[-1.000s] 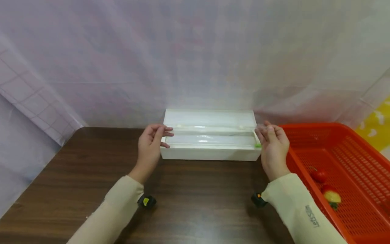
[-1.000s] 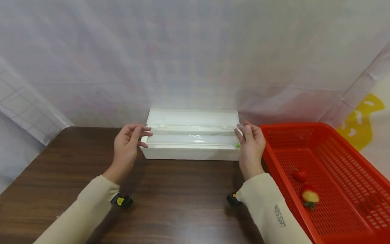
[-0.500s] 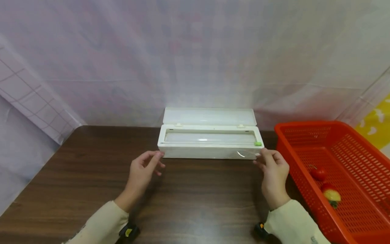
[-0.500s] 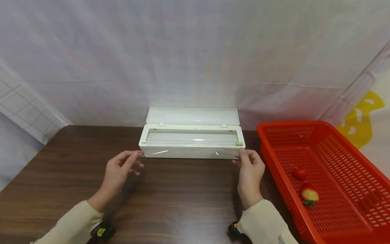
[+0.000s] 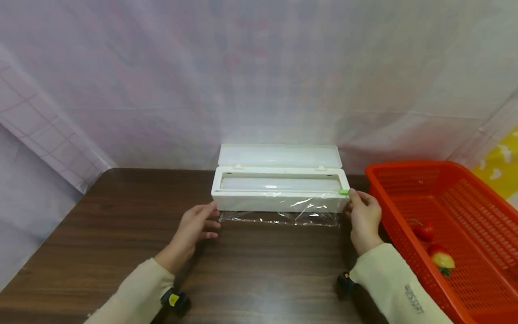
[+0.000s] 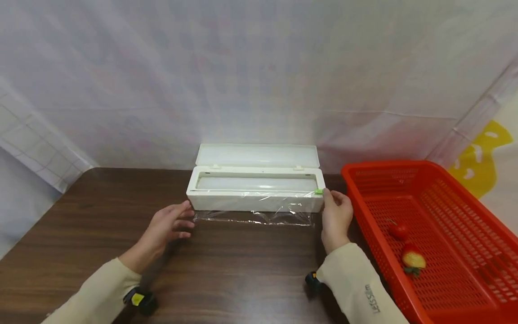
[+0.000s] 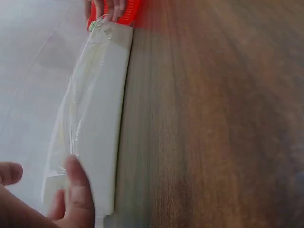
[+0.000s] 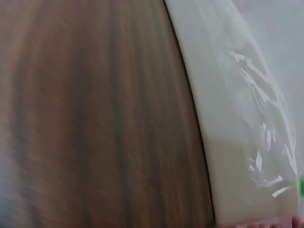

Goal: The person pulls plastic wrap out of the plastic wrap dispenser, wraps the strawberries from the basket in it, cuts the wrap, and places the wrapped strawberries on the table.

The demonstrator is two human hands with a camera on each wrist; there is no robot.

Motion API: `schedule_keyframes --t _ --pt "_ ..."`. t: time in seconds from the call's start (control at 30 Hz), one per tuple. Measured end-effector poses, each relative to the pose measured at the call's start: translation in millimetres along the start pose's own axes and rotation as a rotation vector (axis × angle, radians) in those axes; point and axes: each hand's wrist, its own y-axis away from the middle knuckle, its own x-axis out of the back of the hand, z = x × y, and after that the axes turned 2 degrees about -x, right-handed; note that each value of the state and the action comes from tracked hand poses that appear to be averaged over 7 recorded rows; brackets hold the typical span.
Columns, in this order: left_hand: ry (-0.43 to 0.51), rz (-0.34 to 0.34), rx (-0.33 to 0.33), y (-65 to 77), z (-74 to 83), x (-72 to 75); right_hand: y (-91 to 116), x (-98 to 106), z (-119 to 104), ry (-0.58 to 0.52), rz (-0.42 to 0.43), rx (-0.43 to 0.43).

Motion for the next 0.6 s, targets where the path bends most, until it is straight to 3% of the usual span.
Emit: schedule_keyframes --t 0.07,0.17,0.33,0.43,0.6 --pt "-0.032 -0.075 0.045 -2.8 -1.1 -0.2 -7 2 0 0.054 -0.005 -0.011" --pt "-0.095 -0.131 0.049 -8.6 -2.5 -0.7 -12 4 1 0.12 -0.019 -0.026" --pt "-0.224 -0.088 -0.008 -19.6 -4.0 -3.3 -14 3 0 0.155 -0.005 -0.019" --pt "-0.24 -0.053 -0.02 -22.1 -3.7 -3.1 -11 3 2 0.093 0.049 -0.044" --pt "-0.168 -0.063 0.006 -24.5 -2.1 -1.8 2 2 8 -0.071 0.083 -0.164"
